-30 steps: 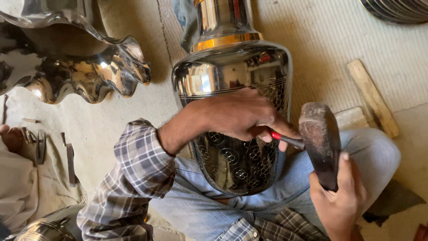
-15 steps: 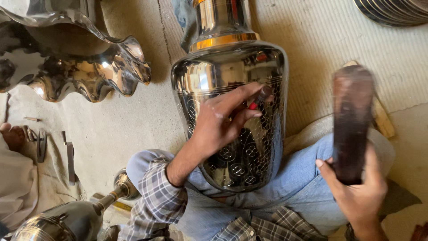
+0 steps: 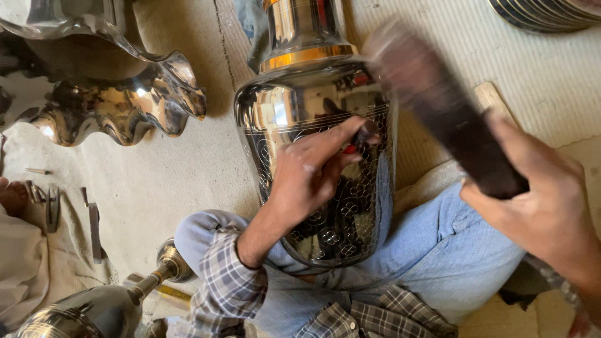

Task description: The person sits cross-legged on the floor with a large brass vase on their lap and decorates its surface, holding a small punch against the metal and striking it with a wooden mallet to stamp a repeating pattern into the vase body, repositioning the punch across the design as they work.

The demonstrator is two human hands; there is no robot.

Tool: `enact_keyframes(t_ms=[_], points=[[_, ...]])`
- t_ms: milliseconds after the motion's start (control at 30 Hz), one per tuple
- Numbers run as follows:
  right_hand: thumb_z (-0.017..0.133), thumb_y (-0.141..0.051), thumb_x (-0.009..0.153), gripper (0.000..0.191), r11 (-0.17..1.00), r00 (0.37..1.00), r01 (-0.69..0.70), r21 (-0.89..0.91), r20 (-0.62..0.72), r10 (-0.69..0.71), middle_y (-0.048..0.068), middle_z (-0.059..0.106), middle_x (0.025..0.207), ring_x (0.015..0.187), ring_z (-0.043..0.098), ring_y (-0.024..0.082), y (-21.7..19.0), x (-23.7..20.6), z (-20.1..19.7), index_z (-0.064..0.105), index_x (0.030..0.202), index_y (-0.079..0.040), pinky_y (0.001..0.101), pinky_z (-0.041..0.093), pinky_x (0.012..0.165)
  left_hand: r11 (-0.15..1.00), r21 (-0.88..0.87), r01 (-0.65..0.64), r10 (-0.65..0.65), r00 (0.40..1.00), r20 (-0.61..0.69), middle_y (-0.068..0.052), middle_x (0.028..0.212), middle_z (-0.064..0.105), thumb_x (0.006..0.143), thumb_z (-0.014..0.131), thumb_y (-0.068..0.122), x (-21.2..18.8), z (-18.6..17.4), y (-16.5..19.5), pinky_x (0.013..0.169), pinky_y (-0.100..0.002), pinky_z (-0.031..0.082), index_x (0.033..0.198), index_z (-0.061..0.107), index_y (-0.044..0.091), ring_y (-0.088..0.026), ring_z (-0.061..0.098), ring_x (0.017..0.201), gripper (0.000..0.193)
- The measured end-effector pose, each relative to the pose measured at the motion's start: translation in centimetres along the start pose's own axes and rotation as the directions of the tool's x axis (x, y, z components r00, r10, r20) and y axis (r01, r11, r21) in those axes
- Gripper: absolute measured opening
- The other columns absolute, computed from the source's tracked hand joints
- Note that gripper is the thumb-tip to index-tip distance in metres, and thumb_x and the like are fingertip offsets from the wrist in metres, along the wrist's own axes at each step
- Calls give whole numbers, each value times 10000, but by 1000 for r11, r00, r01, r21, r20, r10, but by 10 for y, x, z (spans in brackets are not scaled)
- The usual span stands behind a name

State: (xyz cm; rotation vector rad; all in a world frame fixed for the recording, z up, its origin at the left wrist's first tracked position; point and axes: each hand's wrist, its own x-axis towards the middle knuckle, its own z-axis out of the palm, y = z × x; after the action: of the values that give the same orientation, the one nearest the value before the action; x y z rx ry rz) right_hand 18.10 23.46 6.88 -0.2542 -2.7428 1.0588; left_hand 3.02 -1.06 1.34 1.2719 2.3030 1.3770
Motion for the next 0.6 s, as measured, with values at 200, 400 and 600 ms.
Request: enact_keyframes(t_ms=[200,400,600], points=[[778,24,814,848,939,959,188,-287,258,-113,43,627,849,565,583,101,-5,29,-18,477,1580,-180,267,487,539,996,1,87,-83,957,-279,-96,1201,783,973,717,-27,-24,17,13,747,-290,643,1435,556,67,-162,792,885,499],[797,-26,732,917,852,853,389,-349,485,-191,30,605,822,542,586,114,-28,56,-32,438,1541,-268,281,554,541,978,-184,101,-187,821,-540,-88,986,790,961,725,-75,-39,52,2,622,-210,600,1410,554,-29,-92,724,711,482],[772,-24,714,884,790,838,507,-344,413,-358,52,614,850,593,582,155,-46,68,-42,487,1512,-277,318,543,572,951,-308,-26,-175,778,-603,-145,1057,719,1032,619,-142,-52,65,-1,738,-243,614,1412,564,-30,-167,707,859,401]])
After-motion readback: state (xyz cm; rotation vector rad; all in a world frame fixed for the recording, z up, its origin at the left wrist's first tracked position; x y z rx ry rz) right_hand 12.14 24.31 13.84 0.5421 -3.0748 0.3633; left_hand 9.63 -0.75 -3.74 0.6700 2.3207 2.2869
